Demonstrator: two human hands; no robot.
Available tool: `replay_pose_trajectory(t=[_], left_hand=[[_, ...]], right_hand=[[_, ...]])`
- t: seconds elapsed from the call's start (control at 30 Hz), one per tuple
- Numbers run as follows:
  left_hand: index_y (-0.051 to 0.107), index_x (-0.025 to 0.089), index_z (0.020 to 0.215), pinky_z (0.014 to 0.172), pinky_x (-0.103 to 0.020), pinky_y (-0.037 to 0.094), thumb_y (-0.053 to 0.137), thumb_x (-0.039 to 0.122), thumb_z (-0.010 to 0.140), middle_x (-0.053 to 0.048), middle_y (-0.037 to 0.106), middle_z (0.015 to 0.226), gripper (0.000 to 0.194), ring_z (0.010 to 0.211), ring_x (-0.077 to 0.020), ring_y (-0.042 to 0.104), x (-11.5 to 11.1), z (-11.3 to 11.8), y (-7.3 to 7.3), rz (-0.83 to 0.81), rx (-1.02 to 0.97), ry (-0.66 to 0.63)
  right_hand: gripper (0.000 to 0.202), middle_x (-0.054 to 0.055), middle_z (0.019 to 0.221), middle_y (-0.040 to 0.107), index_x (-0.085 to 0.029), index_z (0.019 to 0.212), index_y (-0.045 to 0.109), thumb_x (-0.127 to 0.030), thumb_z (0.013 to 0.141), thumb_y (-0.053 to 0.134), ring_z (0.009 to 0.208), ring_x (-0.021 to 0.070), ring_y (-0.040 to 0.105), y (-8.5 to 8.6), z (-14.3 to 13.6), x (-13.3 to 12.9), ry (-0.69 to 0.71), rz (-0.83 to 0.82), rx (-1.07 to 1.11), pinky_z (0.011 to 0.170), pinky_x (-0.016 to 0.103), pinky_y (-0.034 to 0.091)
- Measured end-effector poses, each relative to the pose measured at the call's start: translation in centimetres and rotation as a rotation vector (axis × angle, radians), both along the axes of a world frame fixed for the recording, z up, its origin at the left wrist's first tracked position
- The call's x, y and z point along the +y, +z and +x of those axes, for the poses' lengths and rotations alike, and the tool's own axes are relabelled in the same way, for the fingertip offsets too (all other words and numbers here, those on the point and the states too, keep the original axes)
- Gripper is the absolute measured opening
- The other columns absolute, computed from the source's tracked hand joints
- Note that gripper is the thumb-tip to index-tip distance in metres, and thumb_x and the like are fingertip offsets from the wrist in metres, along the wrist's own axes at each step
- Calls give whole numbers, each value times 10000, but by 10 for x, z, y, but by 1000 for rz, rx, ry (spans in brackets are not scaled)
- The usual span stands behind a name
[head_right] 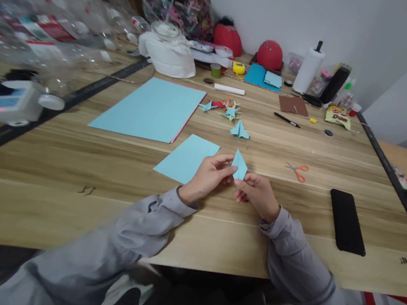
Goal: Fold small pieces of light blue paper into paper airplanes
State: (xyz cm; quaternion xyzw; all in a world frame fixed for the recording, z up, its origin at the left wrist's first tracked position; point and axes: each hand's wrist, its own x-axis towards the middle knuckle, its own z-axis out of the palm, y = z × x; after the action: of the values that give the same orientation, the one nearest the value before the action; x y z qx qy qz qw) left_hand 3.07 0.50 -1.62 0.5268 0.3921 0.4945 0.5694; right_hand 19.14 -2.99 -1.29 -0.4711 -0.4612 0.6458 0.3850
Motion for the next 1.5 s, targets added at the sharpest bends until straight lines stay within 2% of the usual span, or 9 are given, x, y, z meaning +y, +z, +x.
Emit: replay_pose_trajectory(t=[0.07, 0.27, 0.4, 0.6, 0.7, 0.9, 1.07, 1.27, 1.5], left_hand=[[733, 142, 1025, 469, -215, 399, 780, 379, 681, 42, 594, 555, 421, 453, -86, 503, -1, -1, 2, 10, -1, -3], [770, 115, 861, 463, -228, 421, 623, 628, 794, -24, 600, 516, 538, 466, -110, 536, -6, -1, 10, -67, -16, -165], [762, 124, 807, 475, -235, 444, 794, 514, 658, -24, 646, 578, 419, 468, -100, 539, -5, 5, 5, -45, -23, -64], [757, 122, 857, 446, -220, 391, 860, 400, 575, 36, 582, 508, 409, 406, -75, 488, -5, 7, 5, -30, 5, 36], [743, 137, 964, 439, -209, 370, 875, 366, 565, 59, 579, 541, 478, 401, -66, 489, -7, 6, 8, -31, -23, 30], [693, 121, 676, 405, -215, 288, 870, 455, 563, -4, 625, 528, 395, 369, -70, 469, -4, 5, 6, -145, -89, 16], [712, 129, 723, 422, -221, 322, 858, 469, 591, 9, 612, 496, 394, 377, -84, 484, -4, 5, 6, -155, -120, 15], [704, 126, 666, 566, -231, 449, 948, 327, 395, -5, 676, 615, 417, 560, -104, 571, -6, 7, 2, -144, -126, -65], [652, 131, 576, 509, -216, 386, 915, 404, 484, 3, 631, 570, 390, 526, -83, 503, -8, 7, 4, -88, -84, -10]], right_hand=[[473, -20, 552, 673, -177, 721, 609, -553, 572, 853, 427, 94, 593, 0, 0, -1, 4, 7, -4, 451, 206, 471], [393, -15, 566, 667, -183, 713, 614, -498, 626, 833, 443, 97, 585, 1, 1, 0, -31, 65, -17, 450, 210, 447], [336, 2, 601, 686, -177, 740, 646, -463, 652, 798, 467, 108, 607, 2, 3, 1, 0, 43, 66, 474, 219, 465], [445, 22, 613, 696, -173, 750, 637, -601, 689, 743, 481, 118, 622, 1, 1, 0, -10, 63, 83, 496, 234, 491], [447, -4, 576, 678, -182, 689, 608, -584, 648, 798, 444, 96, 593, -1, -1, 0, -50, 107, -14, 460, 211, 464], [441, -8, 548, 665, -194, 654, 575, -572, 652, 801, 394, 91, 550, 3, -1, -2, -78, 113, -13, 401, 213, 439], [457, -15, 527, 660, -189, 640, 566, -583, 643, 797, 382, 82, 557, 1, -2, -1, -100, 116, -29, 386, 191, 435], [413, -18, 530, 668, -180, 724, 605, -545, 662, 787, 384, 97, 579, -6, -3, -1, 46, 132, -85, 391, 200, 468], [463, -17, 512, 662, -192, 709, 573, -636, 719, 703, 386, 114, 601, -7, -6, -4, 49, 179, -129, 389, 213, 493]])
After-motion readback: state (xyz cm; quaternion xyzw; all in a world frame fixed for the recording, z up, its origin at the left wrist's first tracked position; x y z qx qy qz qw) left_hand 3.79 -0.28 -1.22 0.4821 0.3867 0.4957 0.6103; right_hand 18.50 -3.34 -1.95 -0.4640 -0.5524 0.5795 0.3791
